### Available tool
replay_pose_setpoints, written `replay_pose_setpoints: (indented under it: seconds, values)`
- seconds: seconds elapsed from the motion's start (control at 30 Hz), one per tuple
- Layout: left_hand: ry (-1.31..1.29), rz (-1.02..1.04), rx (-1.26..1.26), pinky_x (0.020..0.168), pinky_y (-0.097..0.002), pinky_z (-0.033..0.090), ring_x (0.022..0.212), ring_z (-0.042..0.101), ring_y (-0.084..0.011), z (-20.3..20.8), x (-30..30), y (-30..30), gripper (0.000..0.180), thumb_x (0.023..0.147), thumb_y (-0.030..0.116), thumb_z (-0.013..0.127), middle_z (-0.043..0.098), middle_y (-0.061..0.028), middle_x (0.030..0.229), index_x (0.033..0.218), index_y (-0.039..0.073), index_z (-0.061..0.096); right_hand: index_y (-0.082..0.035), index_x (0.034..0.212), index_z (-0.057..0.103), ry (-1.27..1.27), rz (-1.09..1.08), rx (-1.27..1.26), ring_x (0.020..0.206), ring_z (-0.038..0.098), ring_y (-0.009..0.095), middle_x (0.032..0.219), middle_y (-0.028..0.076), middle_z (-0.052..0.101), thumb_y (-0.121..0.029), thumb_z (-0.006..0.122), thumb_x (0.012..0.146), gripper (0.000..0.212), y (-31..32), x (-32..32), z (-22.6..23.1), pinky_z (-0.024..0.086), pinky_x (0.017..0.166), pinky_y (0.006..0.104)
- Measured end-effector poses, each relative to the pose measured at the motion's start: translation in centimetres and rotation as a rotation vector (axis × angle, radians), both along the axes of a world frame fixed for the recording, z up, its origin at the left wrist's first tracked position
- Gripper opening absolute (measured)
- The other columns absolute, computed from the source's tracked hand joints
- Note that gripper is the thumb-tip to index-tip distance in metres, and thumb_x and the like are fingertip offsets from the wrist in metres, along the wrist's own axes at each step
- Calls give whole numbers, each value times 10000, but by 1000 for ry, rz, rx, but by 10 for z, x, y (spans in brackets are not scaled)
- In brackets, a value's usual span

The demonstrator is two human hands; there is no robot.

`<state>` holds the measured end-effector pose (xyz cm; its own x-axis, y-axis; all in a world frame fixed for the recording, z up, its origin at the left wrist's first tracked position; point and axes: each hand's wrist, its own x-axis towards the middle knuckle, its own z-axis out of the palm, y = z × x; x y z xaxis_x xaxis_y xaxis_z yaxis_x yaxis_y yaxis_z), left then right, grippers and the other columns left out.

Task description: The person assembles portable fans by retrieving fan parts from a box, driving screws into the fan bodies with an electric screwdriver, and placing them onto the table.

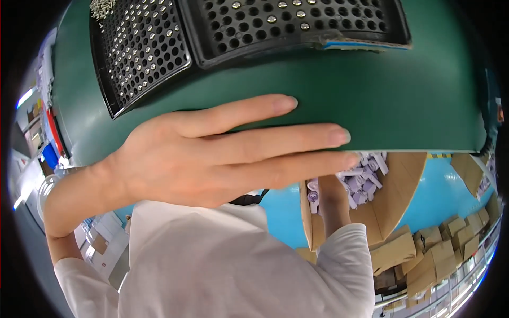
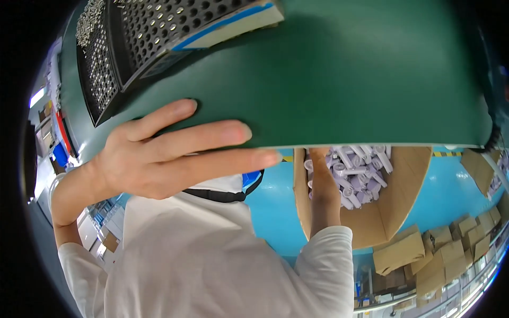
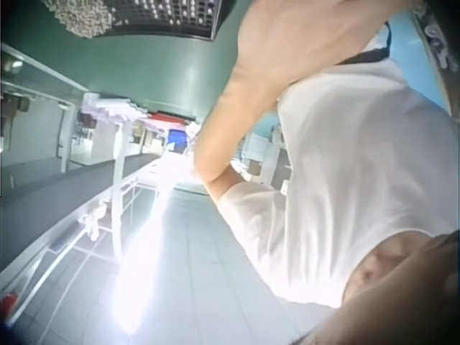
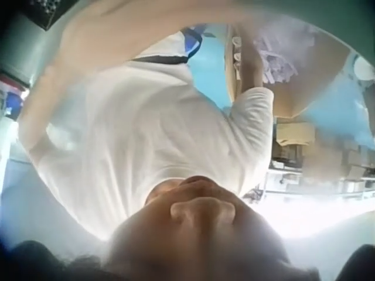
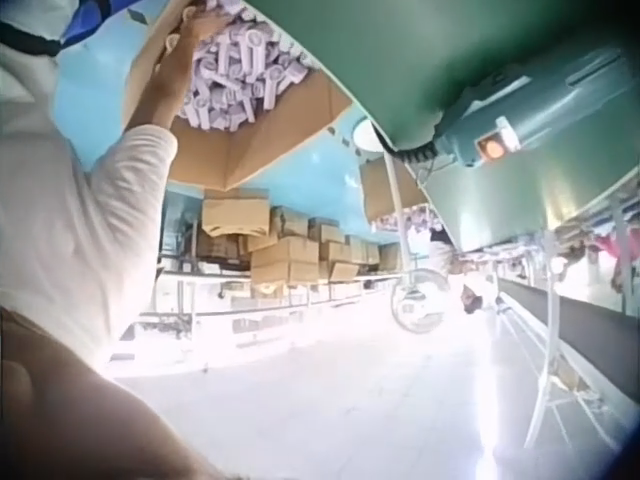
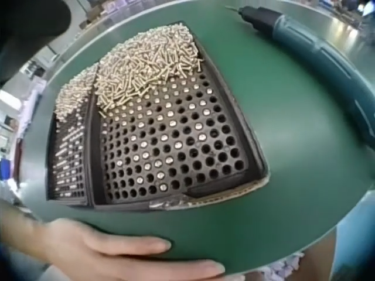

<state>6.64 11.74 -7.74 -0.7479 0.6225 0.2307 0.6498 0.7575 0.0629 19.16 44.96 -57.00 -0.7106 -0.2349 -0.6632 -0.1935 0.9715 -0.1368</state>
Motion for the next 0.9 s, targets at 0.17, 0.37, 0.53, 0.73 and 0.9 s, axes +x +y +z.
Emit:
replay_pose_setpoints:
  seconds: [0.17,0.37,0.53,0.73,0.9]
  values:
    - [-135,-9,132,930,-266,473,1122,563,-67,0,-6,2,432,753,70,628,600,120,1231,1172,170,660,28,951,587,428,-180,-425,921,493,468,984,311,489,-258,659,803,331,21,10,68,418,792,531]
    - [-108,-196,235,1078,-358,358,1291,426,-178,-1,-14,-7,212,763,91,621,485,12,1386,962,26,652,9,897,606,96,-649,-398,732,497,189,822,77,511,-318,674,851,337,22,-2,234,391,635,306]
    - [-85,-329,347,1055,-432,379,1208,488,-297,9,-14,-11,298,714,82,634,568,-153,1187,997,-10,610,-29,752,575,363,-1001,-689,665,414,54,692,-54,480,-176,641,867,198,-12,-14,409,320,571,228]
    - [-467,-146,734,772,-398,480,892,604,-338,48,17,-13,506,901,309,577,576,-220,1061,1208,-76,462,-5,1203,515,569,-798,-1047,1017,597,235,1092,118,622,-195,670,758,508,-31,-43,522,510,878,414]
    - [-986,52,1088,681,-450,484,771,636,-395,88,21,-78,465,964,291,477,625,-272,825,1275,-17,320,-5,1199,515,213,-564,-1439,1092,554,273,1140,146,587,-354,655,822,532,-160,-135,579,444,974,426]
